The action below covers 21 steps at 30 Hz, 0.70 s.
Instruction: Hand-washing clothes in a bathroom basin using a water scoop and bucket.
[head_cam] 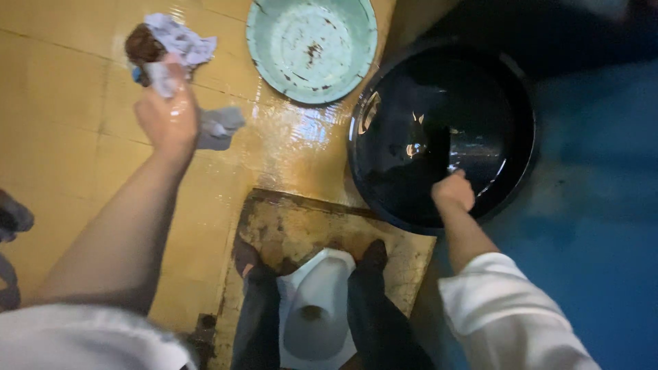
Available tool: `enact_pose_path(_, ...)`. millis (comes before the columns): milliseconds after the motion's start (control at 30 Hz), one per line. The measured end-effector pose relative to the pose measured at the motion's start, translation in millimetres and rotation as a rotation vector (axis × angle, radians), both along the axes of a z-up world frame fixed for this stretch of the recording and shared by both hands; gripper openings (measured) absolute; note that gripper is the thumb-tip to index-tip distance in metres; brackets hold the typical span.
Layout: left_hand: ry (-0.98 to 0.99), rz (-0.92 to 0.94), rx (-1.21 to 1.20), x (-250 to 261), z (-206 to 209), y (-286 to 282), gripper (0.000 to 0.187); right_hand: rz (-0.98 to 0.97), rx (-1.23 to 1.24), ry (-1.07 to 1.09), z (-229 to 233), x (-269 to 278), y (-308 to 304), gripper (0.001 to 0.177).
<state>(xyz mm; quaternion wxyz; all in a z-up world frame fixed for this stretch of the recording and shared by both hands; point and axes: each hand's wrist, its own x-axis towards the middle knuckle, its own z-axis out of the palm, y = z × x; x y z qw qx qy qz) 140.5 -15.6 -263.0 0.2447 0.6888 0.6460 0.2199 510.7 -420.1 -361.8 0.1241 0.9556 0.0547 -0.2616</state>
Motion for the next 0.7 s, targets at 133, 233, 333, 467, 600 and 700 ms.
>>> enact_pose_path(133, -0.034, 0.062, -0.057, -10.4, -53.7, -1.9, 0.061, -0.011, 0.057, 0.119, -34.0, -40.3, 9.2, 0.044)
enact_pose_path(233, -0.226, 0.071, -0.123, -10.8, -72.2, -12.4, 0.053, -0.133, 0.356, 0.145, -43.2, -69.8, 22.6, 0.044)
enact_pose_path(333, -0.254, 0.037, -0.164, -7.2, -80.1, -18.8, 0.048, -0.399, 0.602, 0.124, -44.8, -88.5, 21.8, 0.047)
enact_pose_path(467, -0.252, 0.014, -0.088, 9.2, -48.7, -36.9, 0.041, -0.552, 1.063, 0.148, -38.9, -116.0, 9.1, 0.021)
enact_pose_path(600, -0.307, -0.026, -0.17, 20.9, -14.4, -55.2, 0.04, -0.257, 1.539, 0.059, -7.6, -143.1, 24.9, 0.022)
enact_pose_path(700, -0.5, -0.115, -0.249, 22.2, 14.6, -70.4, 0.034, -0.287, 1.579, 0.064, 34.5, -170.1, 60.4, 0.018)
